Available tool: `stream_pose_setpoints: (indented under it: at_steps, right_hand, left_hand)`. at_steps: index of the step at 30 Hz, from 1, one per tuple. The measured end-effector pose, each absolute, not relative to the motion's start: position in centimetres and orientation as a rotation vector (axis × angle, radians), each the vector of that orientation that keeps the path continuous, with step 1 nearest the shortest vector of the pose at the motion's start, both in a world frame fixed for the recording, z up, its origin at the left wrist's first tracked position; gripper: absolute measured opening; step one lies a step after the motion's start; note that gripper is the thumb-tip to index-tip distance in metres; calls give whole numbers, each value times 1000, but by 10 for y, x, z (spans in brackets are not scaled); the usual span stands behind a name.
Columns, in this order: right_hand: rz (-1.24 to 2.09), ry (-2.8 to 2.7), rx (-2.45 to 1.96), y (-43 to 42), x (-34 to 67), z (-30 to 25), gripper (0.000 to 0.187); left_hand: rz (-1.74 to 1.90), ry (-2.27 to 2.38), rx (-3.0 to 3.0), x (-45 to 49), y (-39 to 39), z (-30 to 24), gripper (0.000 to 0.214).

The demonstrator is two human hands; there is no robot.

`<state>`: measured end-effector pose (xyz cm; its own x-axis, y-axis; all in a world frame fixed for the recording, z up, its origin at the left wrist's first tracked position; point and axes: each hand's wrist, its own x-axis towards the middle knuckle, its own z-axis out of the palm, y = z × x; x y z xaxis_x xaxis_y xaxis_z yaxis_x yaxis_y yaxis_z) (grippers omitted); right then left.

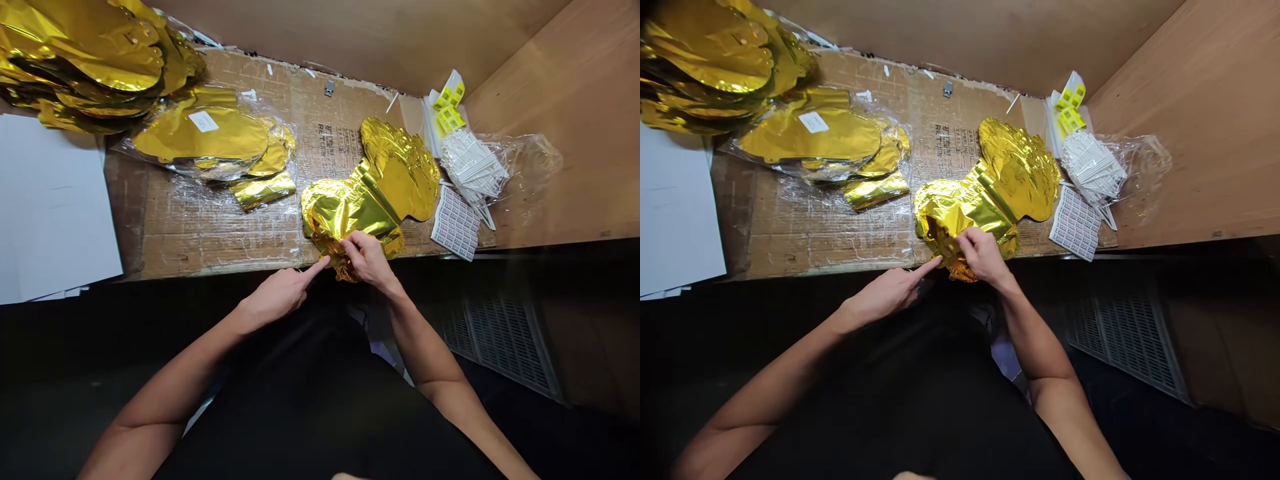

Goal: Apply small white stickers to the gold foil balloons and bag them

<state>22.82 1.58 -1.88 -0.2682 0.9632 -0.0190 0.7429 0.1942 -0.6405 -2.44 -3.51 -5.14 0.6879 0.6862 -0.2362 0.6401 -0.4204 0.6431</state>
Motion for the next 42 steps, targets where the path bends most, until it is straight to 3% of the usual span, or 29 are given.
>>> stream_pose_setpoints:
  at_steps: [3, 7, 11, 12, 15, 20, 25, 30, 36, 39, 42]
  right_hand:
    - [808, -1945, -1588, 63, 274, 5, 34]
    - [510, -1772, -1690, 142, 356, 50, 41]
    - [63, -1705, -1603, 134, 351, 74, 14]
    - [72, -1811, -1522, 115, 332, 73, 5]
    - [671, -2360, -1004, 44, 265, 56, 10]
    - [858, -2390, -906, -15, 218, 20, 10]
    - [715, -2394, -944, -16, 226, 16, 3]
    - [429, -2660, -963, -25, 224, 26, 15]
    - [711, -2422, -1080, -14, 230, 19, 14]
    - [678, -2032, -1296, -6, 230, 14, 17]
    - [341, -1885, -1386, -12, 220, 10, 19]
  left_hand:
    - [152, 992, 2089, -30, -34, -47, 88]
    - [405, 943, 1807, -42, -32, -27, 81]
    - [603, 957, 1570, -43, -37, -4, 69]
    - [642, 958, 1537, -41, -39, -1, 69]
    - [730, 984, 1490, -33, -44, 5, 69]
    - [788, 1006, 1610, -28, -47, 4, 66]
    - [846, 934, 1703, -22, -48, -4, 64]
    - [798, 979, 1789, -16, -50, -6, 77]
    - [741, 934, 1782, -18, -51, 0, 82]
    - [717, 948, 1763, -21, -50, -2, 72]
    - [686, 922, 1773, -20, -49, -6, 58]
